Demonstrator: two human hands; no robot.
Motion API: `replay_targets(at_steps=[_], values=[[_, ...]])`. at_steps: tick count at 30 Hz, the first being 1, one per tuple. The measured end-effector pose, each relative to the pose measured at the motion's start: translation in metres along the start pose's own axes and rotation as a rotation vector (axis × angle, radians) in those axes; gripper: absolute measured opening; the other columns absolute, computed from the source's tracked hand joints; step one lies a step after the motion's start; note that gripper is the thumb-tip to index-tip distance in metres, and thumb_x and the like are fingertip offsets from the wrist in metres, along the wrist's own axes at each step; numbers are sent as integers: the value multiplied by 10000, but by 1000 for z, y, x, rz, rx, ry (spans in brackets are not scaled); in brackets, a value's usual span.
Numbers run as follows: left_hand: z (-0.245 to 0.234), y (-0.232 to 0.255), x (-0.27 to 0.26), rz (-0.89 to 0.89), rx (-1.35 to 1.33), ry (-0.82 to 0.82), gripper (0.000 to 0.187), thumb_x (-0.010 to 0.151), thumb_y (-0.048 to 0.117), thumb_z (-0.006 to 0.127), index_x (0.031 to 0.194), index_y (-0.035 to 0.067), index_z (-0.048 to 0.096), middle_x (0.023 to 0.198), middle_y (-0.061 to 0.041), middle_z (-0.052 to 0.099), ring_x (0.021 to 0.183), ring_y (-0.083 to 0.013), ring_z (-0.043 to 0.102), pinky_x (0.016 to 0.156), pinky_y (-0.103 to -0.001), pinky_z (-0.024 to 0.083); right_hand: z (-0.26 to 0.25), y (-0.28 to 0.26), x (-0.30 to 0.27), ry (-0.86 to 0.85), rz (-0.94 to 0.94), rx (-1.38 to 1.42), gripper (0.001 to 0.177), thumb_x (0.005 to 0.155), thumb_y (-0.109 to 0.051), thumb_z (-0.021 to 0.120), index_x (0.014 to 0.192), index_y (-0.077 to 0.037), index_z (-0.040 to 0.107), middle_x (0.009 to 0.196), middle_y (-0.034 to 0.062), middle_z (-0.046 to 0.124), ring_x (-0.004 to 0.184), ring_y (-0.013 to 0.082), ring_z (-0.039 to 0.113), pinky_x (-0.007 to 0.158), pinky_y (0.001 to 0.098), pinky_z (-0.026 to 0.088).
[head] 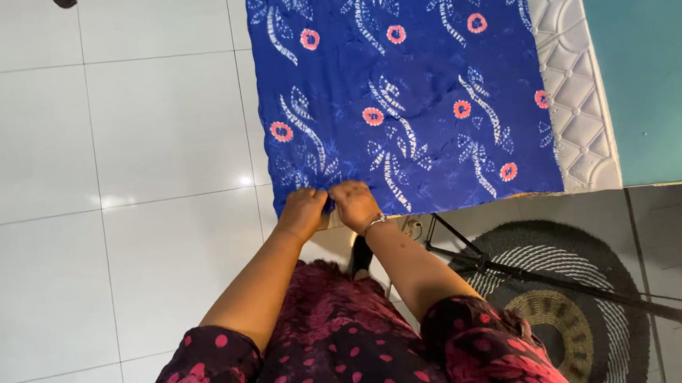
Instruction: Cleaning a printer and scanner unit with a cloth.
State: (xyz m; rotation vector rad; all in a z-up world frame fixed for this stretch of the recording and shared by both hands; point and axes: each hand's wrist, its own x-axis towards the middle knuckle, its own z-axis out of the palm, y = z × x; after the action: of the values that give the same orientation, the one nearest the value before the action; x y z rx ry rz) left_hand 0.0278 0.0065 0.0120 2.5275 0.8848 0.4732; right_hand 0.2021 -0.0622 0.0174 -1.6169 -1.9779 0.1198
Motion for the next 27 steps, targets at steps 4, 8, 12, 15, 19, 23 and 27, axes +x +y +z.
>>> replay_targets(at_steps=[4, 8, 12, 15, 19, 23, 27], values=[[-4, 3, -8, -3, 6, -49, 117, 785, 31, 608, 887, 69, 652, 887, -131, 689, 897, -359, 666, 789, -490, 523, -4, -11, -1, -92, 31, -66, 109, 833, -84, 624, 938, -79, 654, 896, 151, 699, 855, 373, 667, 814, 493, 508], [-10, 11, -16, -7, -24, -68, 123, 762, 23, 611, 869, 65, 655, 870, -133, 690, 884, -360, 668, 786, -483, 523, -10, -23, -7, -111, 29, -101, 133, 767, -94, 621, 898, -78, 637, 853, 152, 684, 805, 375, 666, 779, 497, 513], [-10, 9, -26, 12, -32, -68, 144, 758, 15, 604, 881, 67, 658, 869, -131, 686, 889, -356, 667, 788, -480, 526, -11, -31, -19, -164, 64, -90, 119, 805, -99, 626, 923, -94, 646, 881, 131, 690, 839, 356, 667, 798, 483, 511], [-16, 8, -29, 1, -44, -54, 116, 787, 47, 610, 881, 82, 668, 885, -127, 692, 895, -358, 665, 774, -490, 525, -19, -32, -26, -172, 72, -99, 135, 876, -146, 661, 1005, -107, 667, 960, 101, 694, 952, 332, 653, 859, 466, 491], [-27, -11, -36, -239, -61, 155, 114, 921, 202, 639, 914, 88, 644, 921, -145, 699, 912, -383, 656, 793, -523, 519, -60, -36, -31, -114, 102, -3, 371, 848, -296, 753, 1153, -100, 676, 1110, 115, 659, 1066, 334, 586, 919, 488, 411], [-42, -14, -32, -513, -48, 416, 359, 892, 324, 666, 1055, 16, 581, 972, -249, 668, 868, -464, 637, 737, -559, 526, -87, -19, -58, 24, 171, -105, 451, 817, -290, 782, 1194, -77, 657, 1181, 120, 596, 1138, 342, 540, 971, 509, 376], [-16, -38, -38, -804, -272, 119, 391, 979, 375, 632, 1068, 11, 517, 979, -239, 665, 889, -468, 645, 767, -553, 518, -71, 3, -79, -28, 171, -207, 318, 834, -248, 792, 1118, -149, 690, 1208, 76, 599, 1155, 319, 535, 994, 489, 396]])
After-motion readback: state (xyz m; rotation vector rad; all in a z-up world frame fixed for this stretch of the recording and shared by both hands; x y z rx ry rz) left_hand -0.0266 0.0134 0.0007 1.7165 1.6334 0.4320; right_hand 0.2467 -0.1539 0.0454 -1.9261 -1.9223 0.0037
